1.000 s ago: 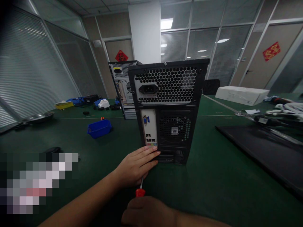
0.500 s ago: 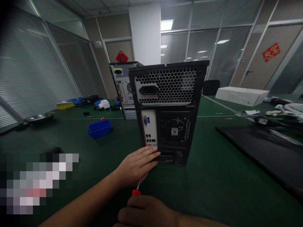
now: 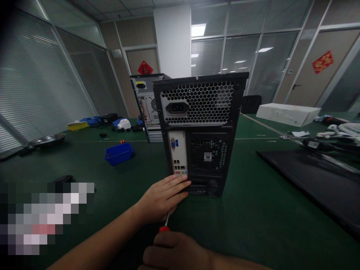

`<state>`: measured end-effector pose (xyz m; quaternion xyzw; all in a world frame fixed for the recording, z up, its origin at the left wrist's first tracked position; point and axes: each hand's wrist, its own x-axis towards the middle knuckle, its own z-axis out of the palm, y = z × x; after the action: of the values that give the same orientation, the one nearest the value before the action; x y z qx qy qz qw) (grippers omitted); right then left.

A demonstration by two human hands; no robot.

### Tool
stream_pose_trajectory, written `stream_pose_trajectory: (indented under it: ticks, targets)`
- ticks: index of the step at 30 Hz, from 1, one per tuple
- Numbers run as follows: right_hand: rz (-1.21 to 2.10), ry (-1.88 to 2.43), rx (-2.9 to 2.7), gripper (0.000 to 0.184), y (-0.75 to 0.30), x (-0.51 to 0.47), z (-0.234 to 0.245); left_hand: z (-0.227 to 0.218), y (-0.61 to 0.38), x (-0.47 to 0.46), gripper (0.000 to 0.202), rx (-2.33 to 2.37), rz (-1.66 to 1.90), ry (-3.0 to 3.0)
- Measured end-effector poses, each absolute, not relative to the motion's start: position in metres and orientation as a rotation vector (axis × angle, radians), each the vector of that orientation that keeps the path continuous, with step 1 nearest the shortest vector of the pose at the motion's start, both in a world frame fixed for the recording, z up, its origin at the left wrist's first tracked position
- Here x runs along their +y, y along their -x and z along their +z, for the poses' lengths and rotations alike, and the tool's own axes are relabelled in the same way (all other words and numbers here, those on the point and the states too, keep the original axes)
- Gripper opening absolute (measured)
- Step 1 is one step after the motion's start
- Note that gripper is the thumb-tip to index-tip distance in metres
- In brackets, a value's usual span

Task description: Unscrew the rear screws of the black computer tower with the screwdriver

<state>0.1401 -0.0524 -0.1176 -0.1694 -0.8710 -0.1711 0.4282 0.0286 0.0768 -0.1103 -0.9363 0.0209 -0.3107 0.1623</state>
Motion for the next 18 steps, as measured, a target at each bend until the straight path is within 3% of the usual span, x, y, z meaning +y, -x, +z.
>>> stream_pose_trajectory:
  ticks: [12,18]
  targets:
    - [-0.358,0.408,-2.144,0.045,-0.142,-0.053,-0.119,-0.111,-0.028,0.076,0.031,0.064,-0.868,2.673]
    - [-0.244,0.545,-2.523,0.02,-0.141,-0.051,-0.16,-0.111,-0.028,0.076,0.03,0.069,-0.859,2.679]
